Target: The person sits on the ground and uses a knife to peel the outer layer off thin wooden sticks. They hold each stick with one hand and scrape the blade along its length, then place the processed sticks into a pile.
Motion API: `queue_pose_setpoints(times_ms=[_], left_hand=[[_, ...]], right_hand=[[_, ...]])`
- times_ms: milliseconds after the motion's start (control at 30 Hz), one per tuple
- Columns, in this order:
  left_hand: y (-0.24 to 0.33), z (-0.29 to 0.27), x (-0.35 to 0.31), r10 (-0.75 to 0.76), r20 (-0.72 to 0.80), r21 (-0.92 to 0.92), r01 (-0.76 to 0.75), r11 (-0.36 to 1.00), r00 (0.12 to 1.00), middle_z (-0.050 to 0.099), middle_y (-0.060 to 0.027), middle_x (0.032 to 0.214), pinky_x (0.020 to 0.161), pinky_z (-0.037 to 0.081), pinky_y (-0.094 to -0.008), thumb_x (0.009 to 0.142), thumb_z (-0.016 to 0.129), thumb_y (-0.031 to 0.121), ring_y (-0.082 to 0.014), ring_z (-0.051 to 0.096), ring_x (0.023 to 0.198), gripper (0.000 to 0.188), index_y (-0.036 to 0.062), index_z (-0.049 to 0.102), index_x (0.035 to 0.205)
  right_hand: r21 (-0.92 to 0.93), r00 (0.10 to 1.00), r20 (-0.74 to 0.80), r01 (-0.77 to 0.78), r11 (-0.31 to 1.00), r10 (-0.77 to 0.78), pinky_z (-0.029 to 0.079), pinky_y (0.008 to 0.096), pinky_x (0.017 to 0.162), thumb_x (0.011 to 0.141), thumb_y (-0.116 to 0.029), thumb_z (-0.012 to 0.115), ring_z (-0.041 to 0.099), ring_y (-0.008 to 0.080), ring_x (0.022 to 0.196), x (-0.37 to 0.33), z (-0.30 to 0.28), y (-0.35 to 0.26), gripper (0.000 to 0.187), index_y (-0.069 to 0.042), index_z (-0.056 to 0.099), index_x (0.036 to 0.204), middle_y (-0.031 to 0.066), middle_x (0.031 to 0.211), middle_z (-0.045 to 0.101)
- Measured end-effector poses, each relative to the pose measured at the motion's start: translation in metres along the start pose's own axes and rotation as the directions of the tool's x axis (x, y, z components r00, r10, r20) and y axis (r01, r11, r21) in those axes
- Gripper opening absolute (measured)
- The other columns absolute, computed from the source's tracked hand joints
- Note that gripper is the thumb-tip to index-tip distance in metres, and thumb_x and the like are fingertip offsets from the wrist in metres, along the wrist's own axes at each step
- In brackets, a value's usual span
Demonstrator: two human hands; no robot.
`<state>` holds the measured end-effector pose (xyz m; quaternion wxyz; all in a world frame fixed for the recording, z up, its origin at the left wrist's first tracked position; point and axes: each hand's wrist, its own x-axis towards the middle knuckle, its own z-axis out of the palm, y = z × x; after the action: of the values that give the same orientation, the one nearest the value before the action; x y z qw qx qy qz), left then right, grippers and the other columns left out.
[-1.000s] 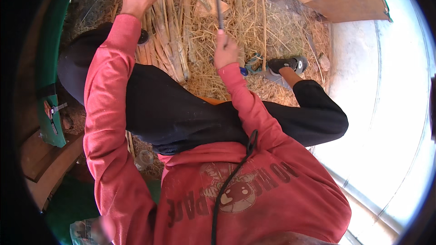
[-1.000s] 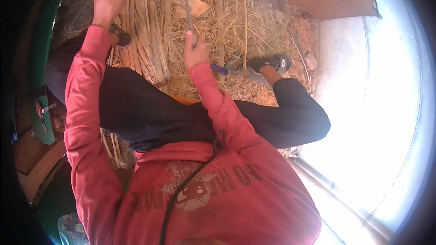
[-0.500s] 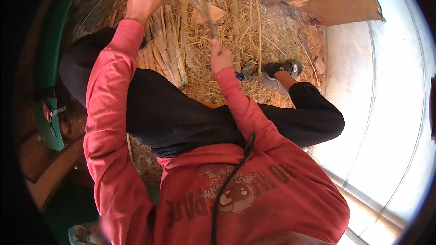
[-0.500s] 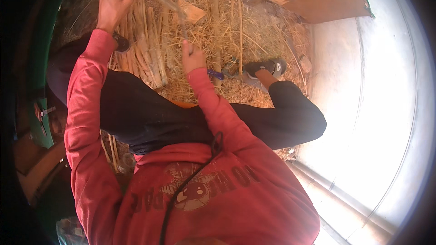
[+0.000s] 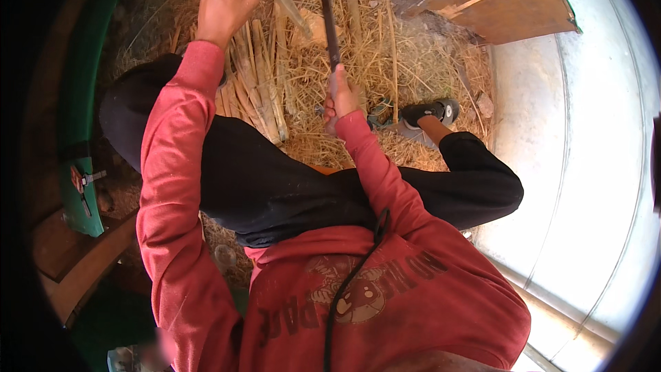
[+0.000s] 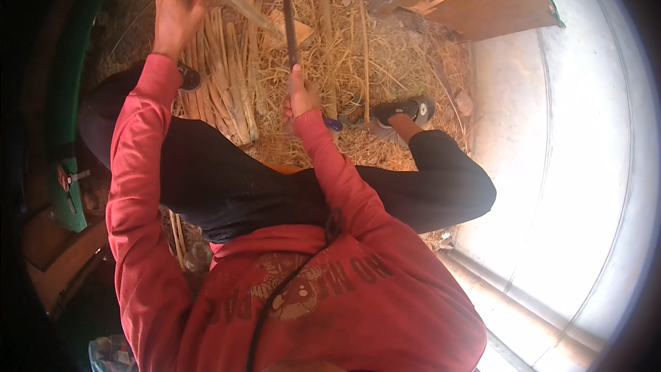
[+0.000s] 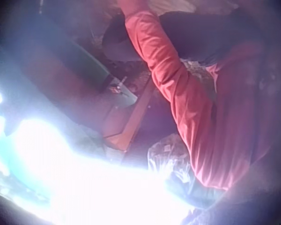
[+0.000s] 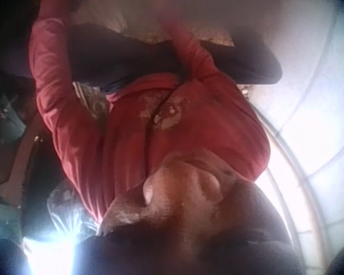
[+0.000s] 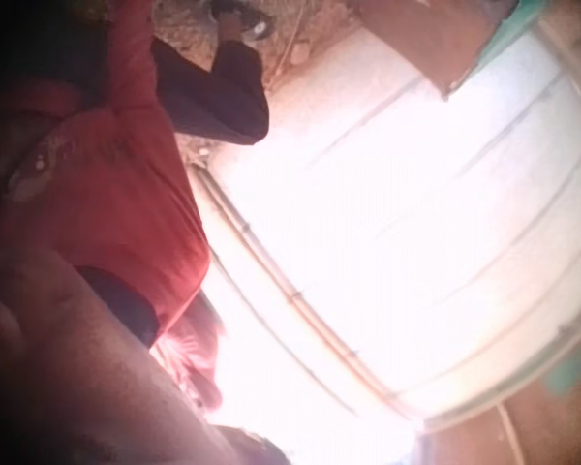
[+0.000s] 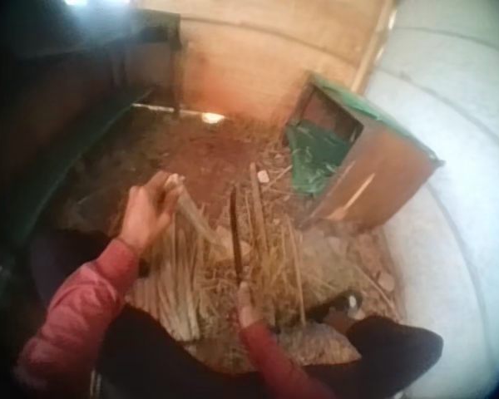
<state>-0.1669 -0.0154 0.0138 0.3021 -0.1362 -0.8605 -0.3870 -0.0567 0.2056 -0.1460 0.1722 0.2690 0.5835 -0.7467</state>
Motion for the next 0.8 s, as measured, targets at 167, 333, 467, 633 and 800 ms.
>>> queue_pose_setpoints(times_ms=[167, 333, 467, 633, 800], left_hand=[[-0.004, 0.004, -0.001, 0.052, -0.029, -0.08, -0.054, 0.995, 0.998, 0.069, -0.0229, 0.087, 0.069, 0.053, -0.0309, 0.095, 0.063, 0.009, -0.0193, 0.073, 0.089, 0.014, -0.0039, 0.062, 0.1], [-0.004, 0.006, -0.006, -0.013, -0.008, -0.09, 0.012, 0.996, 1.0, 0.069, -0.0167, 0.081, 0.068, 0.053, -0.0296, 0.094, 0.065, 0.01, -0.0084, 0.067, 0.088, 0.013, -0.0015, 0.063, 0.1], [-0.01, 0.004, 0.0, -0.111, 0.09, 0.057, 0.106, 0.993, 0.99, 0.073, -0.0159, 0.085, 0.07, 0.055, -0.0324, 0.095, 0.065, 0.024, -0.0209, 0.072, 0.082, 0.026, 0.0039, 0.064, 0.112], [-0.021, 0.003, -0.005, -0.137, 0.074, 0.011, 0.137, 0.991, 0.988, 0.074, -0.0164, 0.085, 0.071, 0.056, -0.0321, 0.096, 0.066, 0.03, -0.0224, 0.076, 0.081, 0.034, 0.0039, 0.064, 0.118], [-0.016, 0.003, -0.005, -0.142, 0.108, 0.027, 0.14, 0.99, 0.984, 0.075, -0.0148, 0.086, 0.069, 0.057, -0.0302, 0.097, 0.065, 0.029, -0.0212, 0.076, 0.085, 0.035, 0.0022, 0.063, 0.118]], right_hand=[[-0.497, 0.669, -0.107, 0.605, 0.622, -0.736, 0.049, 0.0419, 0.052, 0.101, -0.046, 0.054, 0.058, 0.0256, 0.051, 0.007, 0.006, 0.015, 0.052, 0.002, 0.058, 0.08, 0.008, 0.058, 0.056], [-0.746, 0.954, -0.239, -0.061, 0.663, -0.182, 0.046, 0.0463, 0.098, 0.09, -0.07, 0.046, 0.061, 0.0455, 0.113, 0.035, -0.012, 0.058, 0.085, 0.009, 0.066, 0.116, 0.0349, 0.114, 0.064], [-0.334, 0.984, -0.12, -0.168, 0.928, 0.135, 0.047, 0.0449, 0.066, 0.092, -0.07, 0.046, 0.058, 0.0301, 0.067, 0.053, -0.035, 0.053, 0.078, 0.006, 0.064, 0.101, 0.0171, 0.08, 0.06], [-0.109, 0.978, -0.107, -0.193, 0.975, 0.181, 0.03, 0.0325, 0.037, 0.092, -0.062, 0.059, 0.031, 0.0125, 0.037, 0.01, -0.01, 0.0, 0.055, -0.008, 0.051, 0.08, -0.0017, 0.052, 0.036], [-0.272, 0.876, -0.028, 0.457, 0.847, -0.482, 0.039, 0.0375, 0.042, 0.098, -0.056, 0.053, 0.046, 0.0176, 0.041, 0.016, 0.005, 0.025, 0.053, -0.004, 0.056, 0.085, 0.0038, 0.055, 0.047]])
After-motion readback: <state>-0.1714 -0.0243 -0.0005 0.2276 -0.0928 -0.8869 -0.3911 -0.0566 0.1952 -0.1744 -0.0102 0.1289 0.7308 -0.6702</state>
